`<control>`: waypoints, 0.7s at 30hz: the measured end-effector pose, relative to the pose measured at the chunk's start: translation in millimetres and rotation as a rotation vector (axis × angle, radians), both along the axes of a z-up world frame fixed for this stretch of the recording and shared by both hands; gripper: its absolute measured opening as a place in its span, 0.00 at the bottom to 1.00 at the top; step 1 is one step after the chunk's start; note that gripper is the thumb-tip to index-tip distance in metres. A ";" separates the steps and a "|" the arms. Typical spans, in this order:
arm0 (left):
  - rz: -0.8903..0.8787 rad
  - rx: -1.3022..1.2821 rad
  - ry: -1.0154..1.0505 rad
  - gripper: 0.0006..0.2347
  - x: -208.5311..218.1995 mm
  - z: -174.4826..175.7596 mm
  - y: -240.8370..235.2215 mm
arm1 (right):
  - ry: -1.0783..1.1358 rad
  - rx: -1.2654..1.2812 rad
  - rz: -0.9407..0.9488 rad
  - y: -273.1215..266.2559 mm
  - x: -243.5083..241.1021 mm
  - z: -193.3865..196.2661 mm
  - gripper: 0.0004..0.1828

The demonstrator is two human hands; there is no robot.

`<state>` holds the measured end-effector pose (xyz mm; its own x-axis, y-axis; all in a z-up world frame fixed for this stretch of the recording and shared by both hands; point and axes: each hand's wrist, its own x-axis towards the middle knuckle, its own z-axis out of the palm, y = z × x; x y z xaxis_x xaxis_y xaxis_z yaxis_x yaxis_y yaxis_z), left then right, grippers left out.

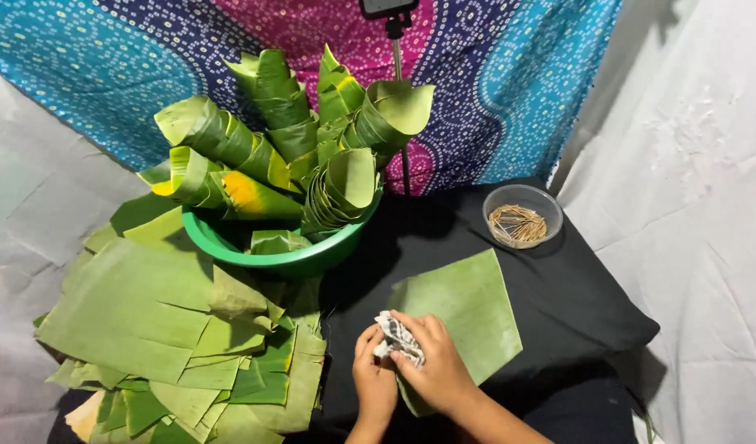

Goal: Wiping banana leaves with a cloth and folding them into cones, then securing them with small wooden pins.

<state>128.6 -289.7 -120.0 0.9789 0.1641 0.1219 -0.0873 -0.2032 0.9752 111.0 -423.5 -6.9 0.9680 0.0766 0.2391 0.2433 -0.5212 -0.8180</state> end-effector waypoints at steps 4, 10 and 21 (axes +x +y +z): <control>-0.057 0.196 0.092 0.13 -5.9 27.8 7.9 | -0.003 -0.010 -0.021 -0.5 17.6 1.4 0.27; -0.018 0.960 -0.245 0.14 -6.2 31.9 16.9 | -0.033 -0.176 -0.023 -5.3 46.0 -44.8 0.15; 0.021 1.041 -0.362 0.24 1.6 20.2 12.9 | -0.025 -0.536 -0.243 -67.7 101.9 -92.3 0.15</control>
<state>130.3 -276.7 -99.8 0.8559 -0.1692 0.4887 -0.3202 -0.9155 0.2437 212.9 -491.1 -99.1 0.9675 -0.0300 0.2511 0.0810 -0.9039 -0.4201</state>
